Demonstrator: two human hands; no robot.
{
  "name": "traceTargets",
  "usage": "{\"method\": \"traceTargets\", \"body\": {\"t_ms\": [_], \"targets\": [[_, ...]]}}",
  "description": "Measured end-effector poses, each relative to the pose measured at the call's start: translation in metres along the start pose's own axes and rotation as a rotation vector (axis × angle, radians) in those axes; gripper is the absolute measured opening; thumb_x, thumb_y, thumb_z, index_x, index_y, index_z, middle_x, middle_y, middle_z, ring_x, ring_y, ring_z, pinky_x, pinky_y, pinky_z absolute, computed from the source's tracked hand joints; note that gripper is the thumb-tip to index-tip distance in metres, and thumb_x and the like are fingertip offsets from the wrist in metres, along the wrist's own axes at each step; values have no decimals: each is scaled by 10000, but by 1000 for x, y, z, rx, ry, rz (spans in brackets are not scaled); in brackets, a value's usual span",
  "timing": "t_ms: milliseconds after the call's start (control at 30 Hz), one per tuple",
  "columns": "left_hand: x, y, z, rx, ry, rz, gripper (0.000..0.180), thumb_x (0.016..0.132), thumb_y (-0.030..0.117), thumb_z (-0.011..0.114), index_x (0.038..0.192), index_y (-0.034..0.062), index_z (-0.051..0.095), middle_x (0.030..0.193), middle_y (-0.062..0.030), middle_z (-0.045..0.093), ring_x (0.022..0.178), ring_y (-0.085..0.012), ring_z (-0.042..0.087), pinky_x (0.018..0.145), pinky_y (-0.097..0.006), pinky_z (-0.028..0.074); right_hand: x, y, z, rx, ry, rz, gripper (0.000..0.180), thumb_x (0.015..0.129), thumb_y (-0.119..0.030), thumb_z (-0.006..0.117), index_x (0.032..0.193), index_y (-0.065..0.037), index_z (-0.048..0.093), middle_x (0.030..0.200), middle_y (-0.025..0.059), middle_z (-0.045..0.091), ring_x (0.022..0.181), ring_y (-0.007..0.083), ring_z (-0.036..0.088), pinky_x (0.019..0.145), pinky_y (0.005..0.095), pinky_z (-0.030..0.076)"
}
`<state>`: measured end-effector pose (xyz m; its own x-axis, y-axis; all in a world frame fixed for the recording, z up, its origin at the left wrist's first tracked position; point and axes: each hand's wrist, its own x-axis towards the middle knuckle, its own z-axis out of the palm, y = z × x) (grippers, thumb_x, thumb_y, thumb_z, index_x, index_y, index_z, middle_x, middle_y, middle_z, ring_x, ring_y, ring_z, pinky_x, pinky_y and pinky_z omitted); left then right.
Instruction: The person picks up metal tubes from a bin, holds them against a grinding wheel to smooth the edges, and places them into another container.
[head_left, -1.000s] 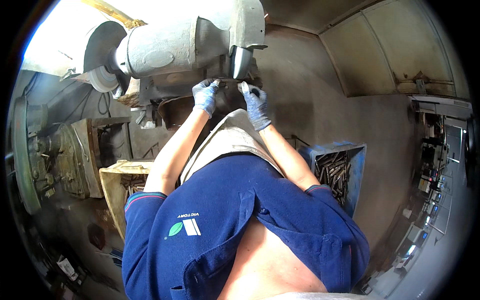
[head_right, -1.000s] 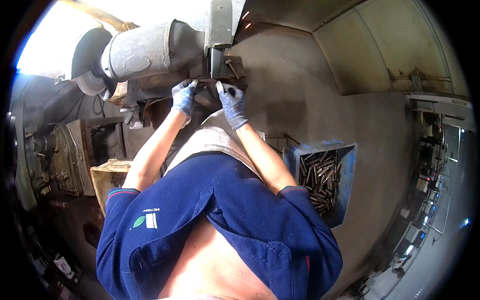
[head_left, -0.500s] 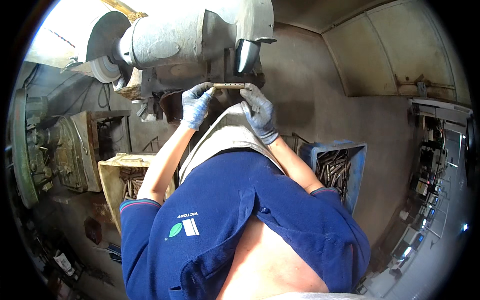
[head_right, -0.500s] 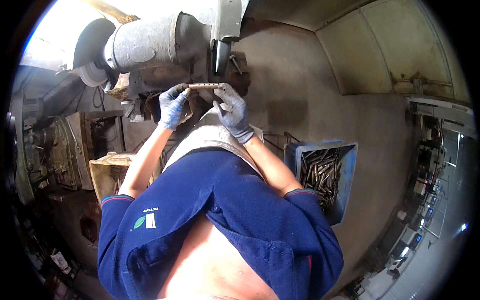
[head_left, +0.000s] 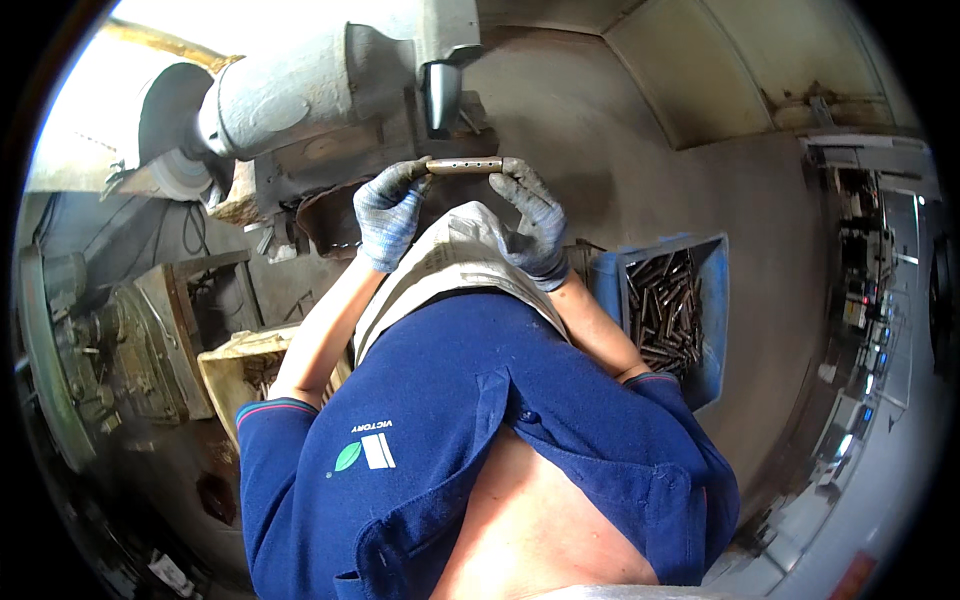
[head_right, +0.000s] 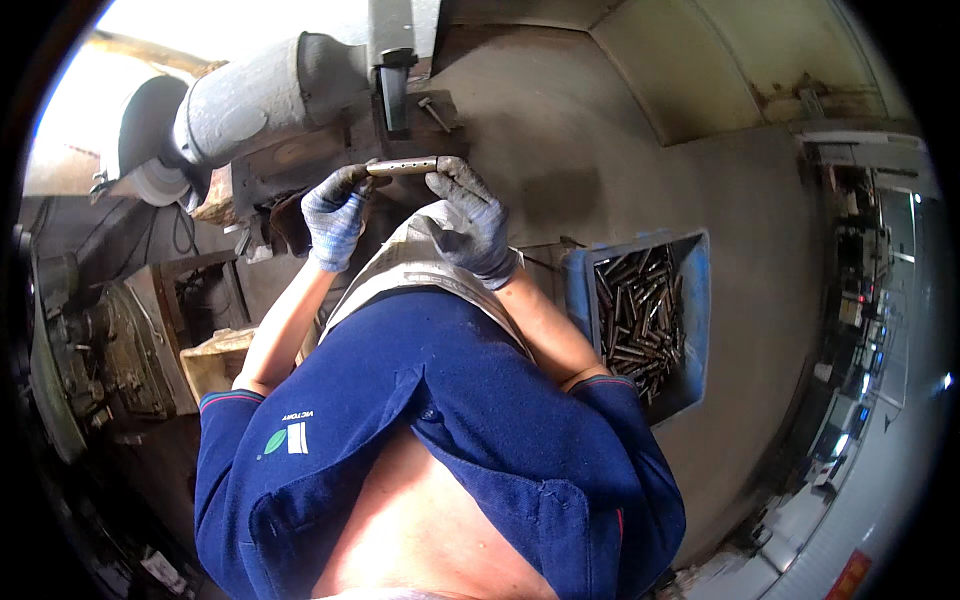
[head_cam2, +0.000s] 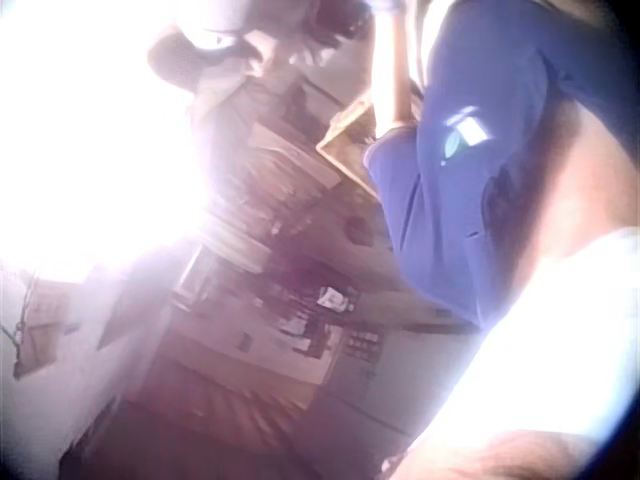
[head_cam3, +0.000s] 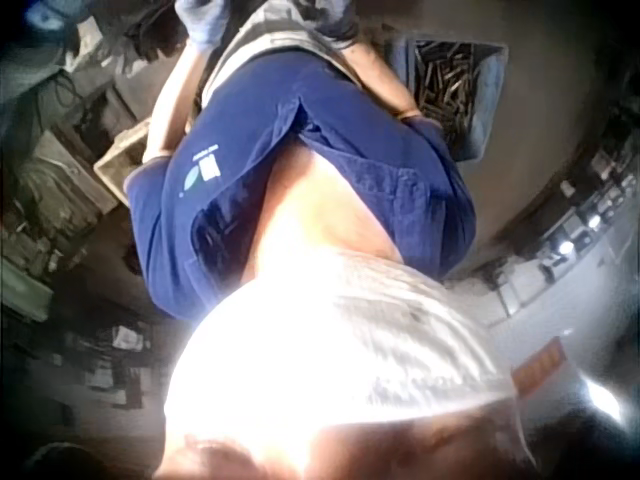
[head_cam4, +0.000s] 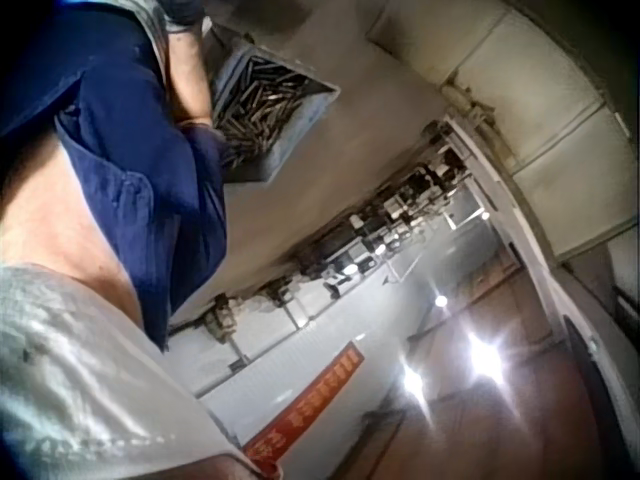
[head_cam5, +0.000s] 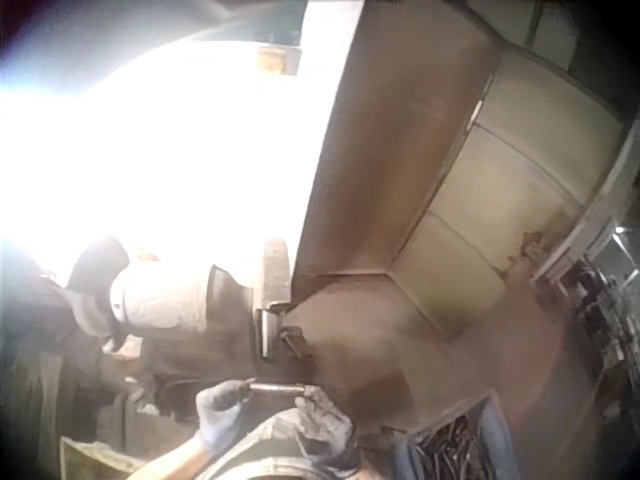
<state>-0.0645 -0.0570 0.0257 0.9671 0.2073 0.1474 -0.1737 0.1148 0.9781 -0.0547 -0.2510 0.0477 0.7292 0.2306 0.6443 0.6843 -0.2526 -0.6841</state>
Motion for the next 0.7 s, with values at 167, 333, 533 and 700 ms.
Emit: {"method": "traceTargets", "body": {"t_ms": [167,333,533,700], "targets": [[2,12,28,113,-193,-117,193,814,41,657,993,-30,655,869,-46,669,770,-70,564,707,-215,470,-9,-15,-37,-3,145,182,251,690,-3,706,938,-4,666,1073,162,620,1028,270,592,880,337,469],[12,-14,25,171,-411,-59,198,831,99,659,966,-45,650,821,2,635,708,-56,511,648,-209,434,-53,-21,-89,-144,329,561,163,823,-104,617,947,-11,668,1009,94,655,966,182,603,858,278,462],[7,-32,-1,21,-348,-458,120,840,94,637,882,-19,631,748,-44,635,537,-81,529,450,-199,394,-149,-38,-182,108,1022,776,372,860,-303,613,962,55,626,962,160,644,931,253,627,903,398,486],[-4,-45,-48,-26,-100,-667,165,859,97,591,959,-33,608,785,-115,648,601,-147,616,476,-220,482,-263,-31,-245,41,1102,906,341,914,-166,530,1229,-36,519,1092,124,623,958,200,606,788,287,492]]}}
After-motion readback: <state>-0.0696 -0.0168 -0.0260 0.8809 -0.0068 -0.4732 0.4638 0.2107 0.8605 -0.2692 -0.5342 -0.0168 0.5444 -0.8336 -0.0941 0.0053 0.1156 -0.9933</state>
